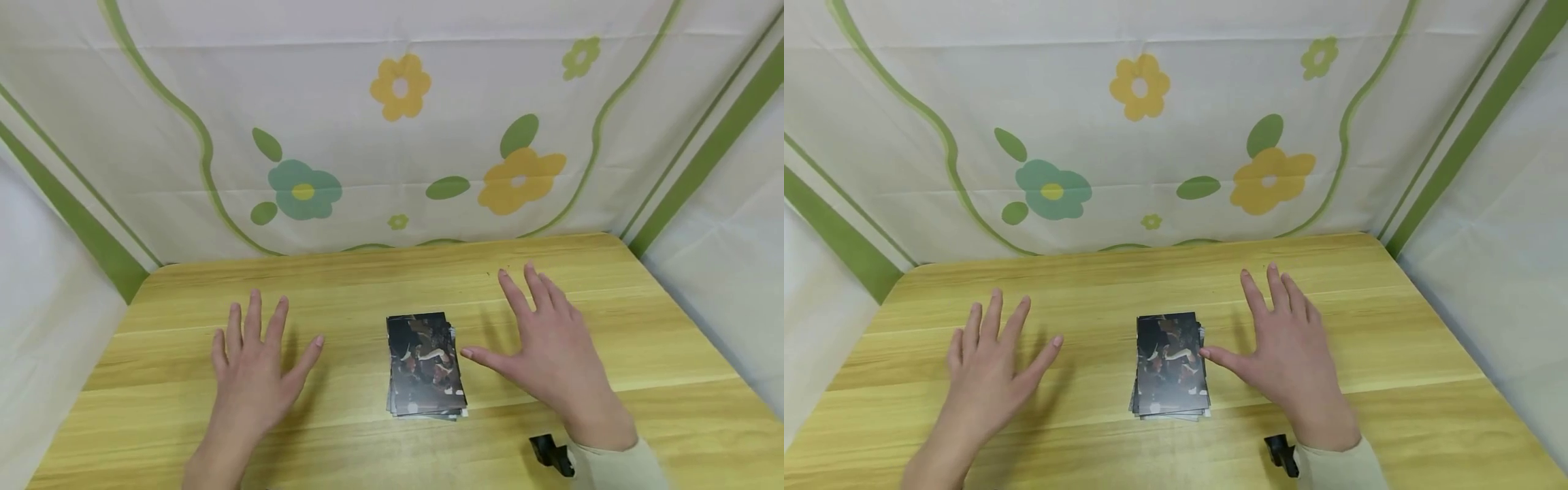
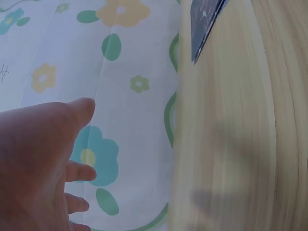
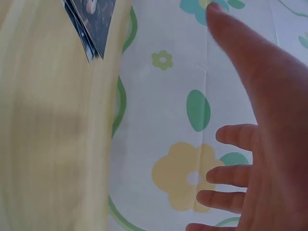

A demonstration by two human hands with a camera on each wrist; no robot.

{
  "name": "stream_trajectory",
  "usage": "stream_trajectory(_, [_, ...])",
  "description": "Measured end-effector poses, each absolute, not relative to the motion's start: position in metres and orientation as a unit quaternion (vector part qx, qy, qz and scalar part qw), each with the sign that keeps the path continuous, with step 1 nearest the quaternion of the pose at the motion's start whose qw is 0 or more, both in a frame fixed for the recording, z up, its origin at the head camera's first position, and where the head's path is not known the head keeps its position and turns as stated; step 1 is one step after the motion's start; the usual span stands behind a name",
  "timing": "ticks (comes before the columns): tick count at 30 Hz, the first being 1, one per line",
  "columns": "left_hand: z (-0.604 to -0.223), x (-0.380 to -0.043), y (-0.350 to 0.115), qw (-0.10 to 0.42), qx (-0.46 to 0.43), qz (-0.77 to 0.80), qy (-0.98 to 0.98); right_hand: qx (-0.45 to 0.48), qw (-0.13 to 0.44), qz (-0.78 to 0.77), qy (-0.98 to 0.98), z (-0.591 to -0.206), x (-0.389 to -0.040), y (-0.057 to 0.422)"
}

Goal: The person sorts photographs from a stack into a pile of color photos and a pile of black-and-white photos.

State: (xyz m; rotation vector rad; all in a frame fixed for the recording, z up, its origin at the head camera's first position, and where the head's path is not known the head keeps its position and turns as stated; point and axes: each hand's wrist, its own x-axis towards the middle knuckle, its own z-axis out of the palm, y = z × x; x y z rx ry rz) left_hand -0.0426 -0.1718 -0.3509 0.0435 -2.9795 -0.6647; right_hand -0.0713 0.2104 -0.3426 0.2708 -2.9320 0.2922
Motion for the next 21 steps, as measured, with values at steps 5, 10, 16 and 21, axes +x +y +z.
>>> stream_trajectory(5, [-0.352,-0.042,-0.166,0.051,0.011,-0.244,-0.968,0.094,0.099,0.137,-0.981,-0.352,-0.068,0.203])
stream_trajectory(10, [-0.357,-0.040,-0.160,0.080,0.014,-0.282,-0.956,0.086,0.108,0.165,-0.977,-0.359,-0.066,0.203])
stream_trajectory(16, [-0.365,-0.037,-0.149,0.087,0.042,-0.422,-0.902,0.062,0.098,0.224,-0.968,-0.365,-0.063,0.206])
stream_trajectory(21, [-0.369,-0.039,-0.143,0.087,0.039,-0.506,-0.857,0.057,0.104,0.240,-0.963,-0.368,-0.063,0.208])
